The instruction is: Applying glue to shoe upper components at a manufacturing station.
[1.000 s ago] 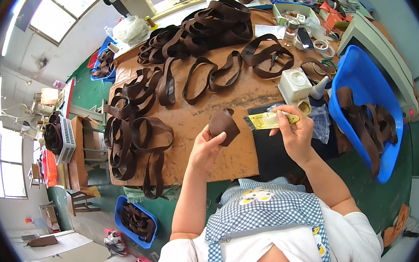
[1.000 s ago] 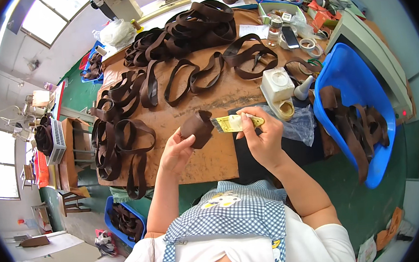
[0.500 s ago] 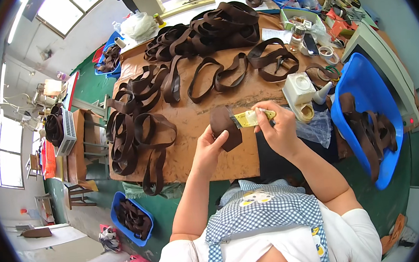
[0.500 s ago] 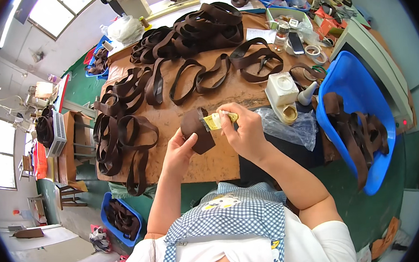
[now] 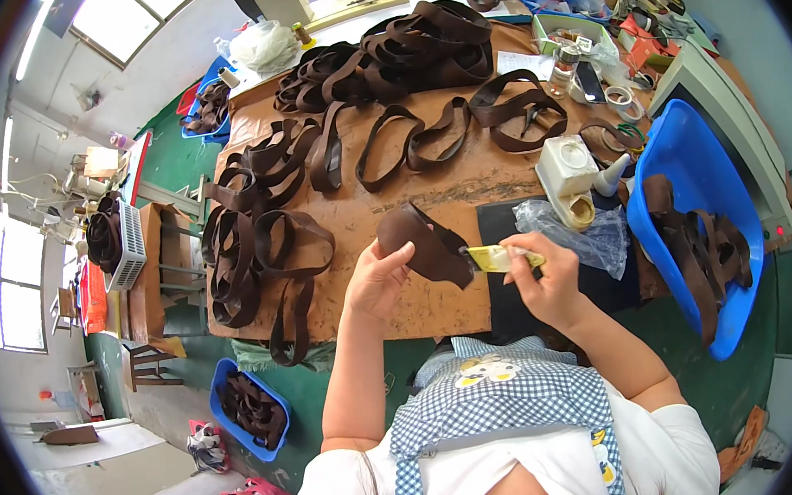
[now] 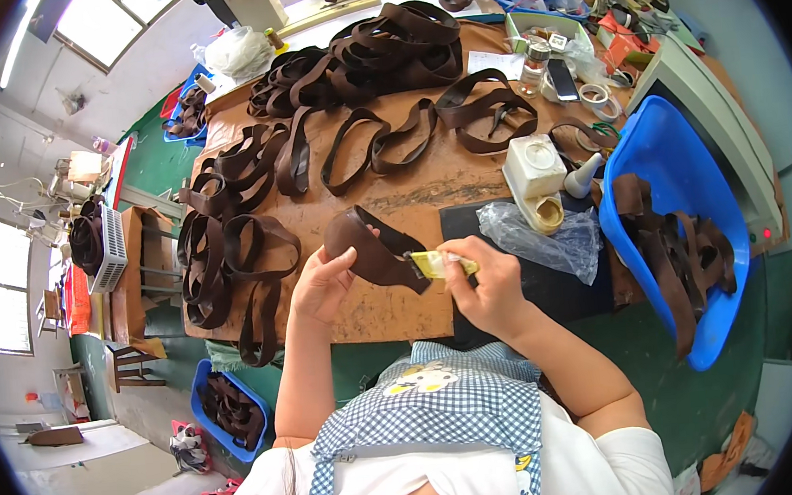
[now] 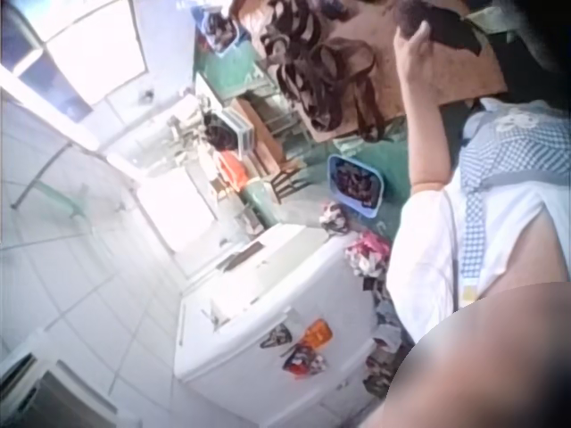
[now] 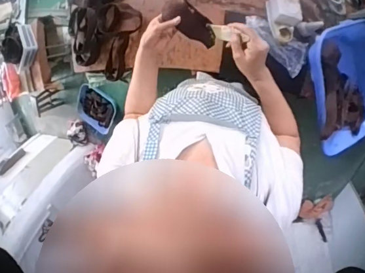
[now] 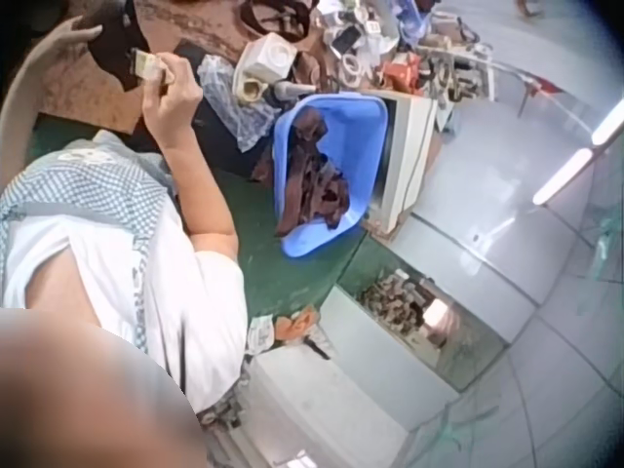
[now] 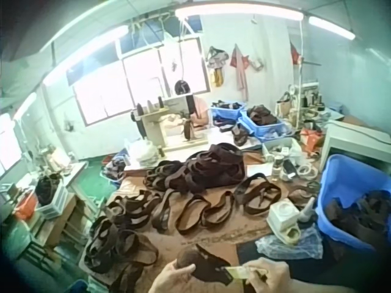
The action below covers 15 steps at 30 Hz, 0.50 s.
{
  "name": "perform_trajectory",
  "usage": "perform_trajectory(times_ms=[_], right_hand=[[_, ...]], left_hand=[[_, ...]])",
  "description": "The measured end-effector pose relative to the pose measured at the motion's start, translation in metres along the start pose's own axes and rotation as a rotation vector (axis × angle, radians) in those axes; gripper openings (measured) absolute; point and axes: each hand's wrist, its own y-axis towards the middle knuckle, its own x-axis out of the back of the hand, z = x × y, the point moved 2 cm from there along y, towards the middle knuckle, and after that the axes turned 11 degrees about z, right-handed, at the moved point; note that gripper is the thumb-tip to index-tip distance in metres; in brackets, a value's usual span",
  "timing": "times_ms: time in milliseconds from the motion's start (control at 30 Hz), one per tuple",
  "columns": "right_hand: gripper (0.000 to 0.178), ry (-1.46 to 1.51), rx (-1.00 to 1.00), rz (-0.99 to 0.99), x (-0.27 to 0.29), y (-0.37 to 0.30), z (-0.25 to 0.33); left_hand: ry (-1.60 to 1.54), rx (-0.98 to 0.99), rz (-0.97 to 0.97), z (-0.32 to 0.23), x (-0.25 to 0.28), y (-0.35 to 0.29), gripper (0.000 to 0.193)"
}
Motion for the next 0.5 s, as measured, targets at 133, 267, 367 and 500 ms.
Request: perform_trajectory(times_ms=[133,267,367,500], right_hand=[[0.013,0.122,-0.088,-0.080,0.012,0.006,-0.003],[0.013,0.157,-0.062,-0.130,0.014,0.017,-0.001],[0.013,0.159,-0.038,-0.127,0.011,0.023,-0.001],[0.011,0.205,-0.038,-0.125,0.005,0.032,0.004]], left_hand=[[0.094,0.048,0.060,0.000,0.005,-0.001,0.040],[-0.038,0.059,0.082,0.002,-0.009,-0.004,0.038],[0.147,-0.081,0.007,0.007,-0.014,-0.006,0.034],[0.310,-0.025,0.027,0.003,-0.002,-0.004,0.042]])
